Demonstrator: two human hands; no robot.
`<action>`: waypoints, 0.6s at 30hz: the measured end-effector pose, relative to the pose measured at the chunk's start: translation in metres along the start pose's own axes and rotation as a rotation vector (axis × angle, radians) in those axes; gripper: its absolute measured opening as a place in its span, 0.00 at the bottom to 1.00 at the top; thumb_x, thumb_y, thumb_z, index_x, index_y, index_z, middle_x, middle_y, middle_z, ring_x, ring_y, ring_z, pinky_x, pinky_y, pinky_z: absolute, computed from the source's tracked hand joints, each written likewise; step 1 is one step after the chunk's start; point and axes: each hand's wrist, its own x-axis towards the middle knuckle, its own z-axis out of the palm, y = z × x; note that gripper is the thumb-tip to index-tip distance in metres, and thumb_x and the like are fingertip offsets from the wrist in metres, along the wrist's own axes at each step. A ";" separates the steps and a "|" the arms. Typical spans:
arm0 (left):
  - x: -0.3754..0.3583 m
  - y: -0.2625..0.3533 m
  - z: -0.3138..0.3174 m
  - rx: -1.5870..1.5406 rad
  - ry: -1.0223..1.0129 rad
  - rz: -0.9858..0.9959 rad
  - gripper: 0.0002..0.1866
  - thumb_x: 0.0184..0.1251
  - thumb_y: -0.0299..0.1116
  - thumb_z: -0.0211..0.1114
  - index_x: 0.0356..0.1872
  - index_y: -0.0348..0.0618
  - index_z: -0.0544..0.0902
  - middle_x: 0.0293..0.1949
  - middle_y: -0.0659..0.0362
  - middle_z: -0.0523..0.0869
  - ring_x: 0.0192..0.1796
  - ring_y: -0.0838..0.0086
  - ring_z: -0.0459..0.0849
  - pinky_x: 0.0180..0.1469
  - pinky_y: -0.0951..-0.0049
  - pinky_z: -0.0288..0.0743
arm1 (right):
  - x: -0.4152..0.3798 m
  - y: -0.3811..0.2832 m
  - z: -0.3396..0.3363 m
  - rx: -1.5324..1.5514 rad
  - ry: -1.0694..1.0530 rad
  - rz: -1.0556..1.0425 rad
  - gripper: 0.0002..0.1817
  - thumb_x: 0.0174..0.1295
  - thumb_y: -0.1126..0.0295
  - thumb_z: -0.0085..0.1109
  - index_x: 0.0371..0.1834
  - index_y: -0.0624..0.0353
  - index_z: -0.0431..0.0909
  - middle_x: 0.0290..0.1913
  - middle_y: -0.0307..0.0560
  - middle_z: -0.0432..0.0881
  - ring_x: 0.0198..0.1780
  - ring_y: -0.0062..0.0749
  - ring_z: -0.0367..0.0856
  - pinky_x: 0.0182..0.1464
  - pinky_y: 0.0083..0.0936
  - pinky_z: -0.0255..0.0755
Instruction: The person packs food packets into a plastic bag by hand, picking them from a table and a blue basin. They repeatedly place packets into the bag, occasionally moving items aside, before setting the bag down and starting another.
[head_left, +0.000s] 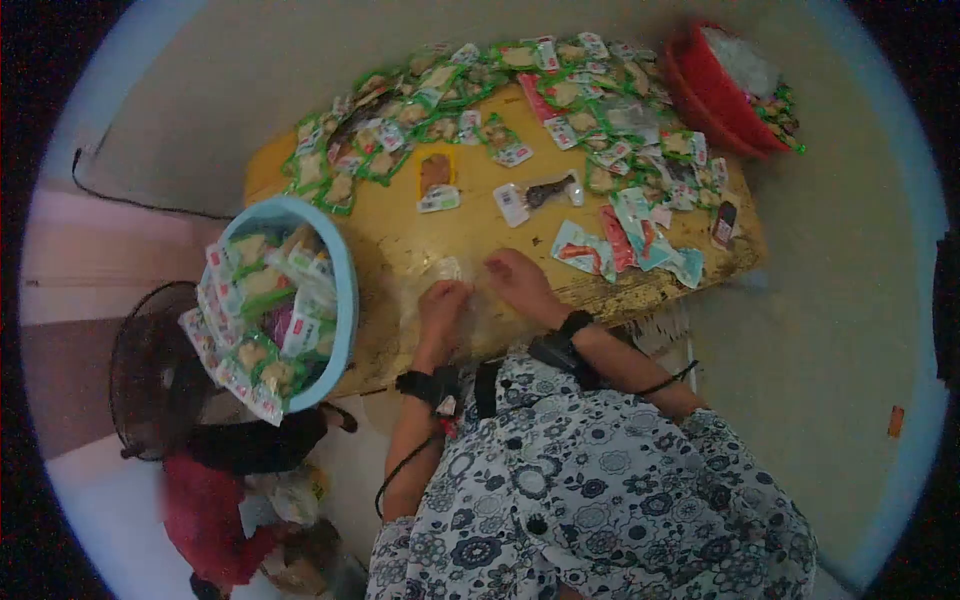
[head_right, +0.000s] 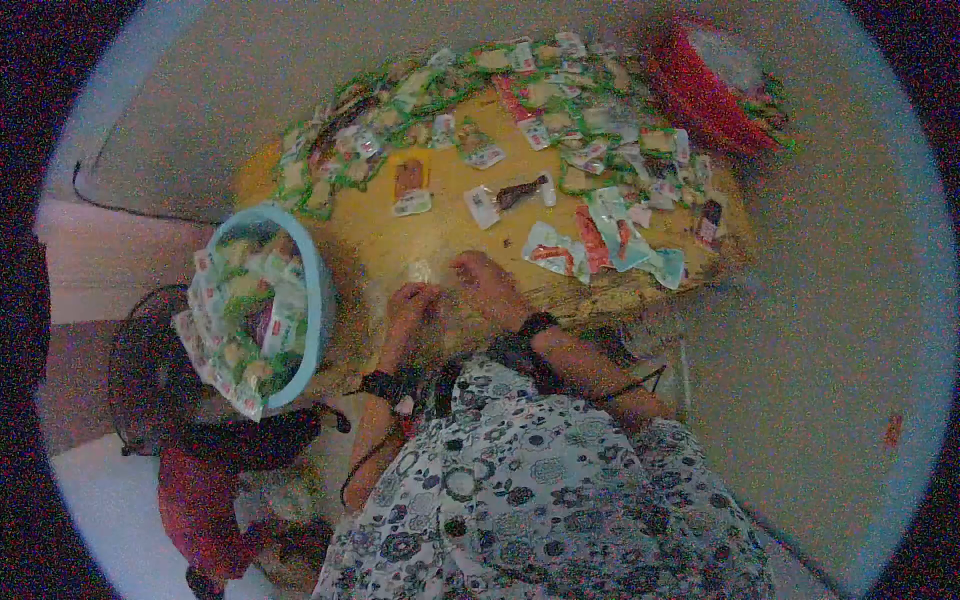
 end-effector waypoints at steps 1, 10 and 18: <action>0.000 -0.003 0.001 -0.007 0.013 0.017 0.09 0.61 0.33 0.68 0.37 0.38 0.86 0.31 0.66 0.84 0.33 0.83 0.78 0.36 0.80 0.72 | 0.003 -0.024 -0.005 -0.116 -0.101 -0.047 0.13 0.63 0.62 0.57 0.41 0.61 0.79 0.40 0.52 0.80 0.45 0.46 0.78 0.52 0.39 0.74; 0.021 -0.031 -0.012 0.078 -0.037 0.015 0.08 0.63 0.29 0.65 0.41 0.38 0.86 0.35 0.64 0.85 0.36 0.82 0.79 0.40 0.79 0.73 | 0.013 -0.064 -0.020 -0.679 -0.477 0.188 0.16 0.61 0.53 0.54 0.38 0.52 0.82 0.40 0.51 0.83 0.43 0.49 0.82 0.46 0.43 0.75; -0.022 0.011 0.000 0.177 -0.146 0.092 0.06 0.64 0.28 0.63 0.38 0.39 0.86 0.32 0.65 0.85 0.34 0.81 0.80 0.39 0.78 0.74 | 0.003 -0.016 -0.012 -0.440 -0.257 0.121 0.13 0.56 0.70 0.54 0.45 0.57 0.77 0.40 0.58 0.84 0.44 0.57 0.82 0.46 0.50 0.74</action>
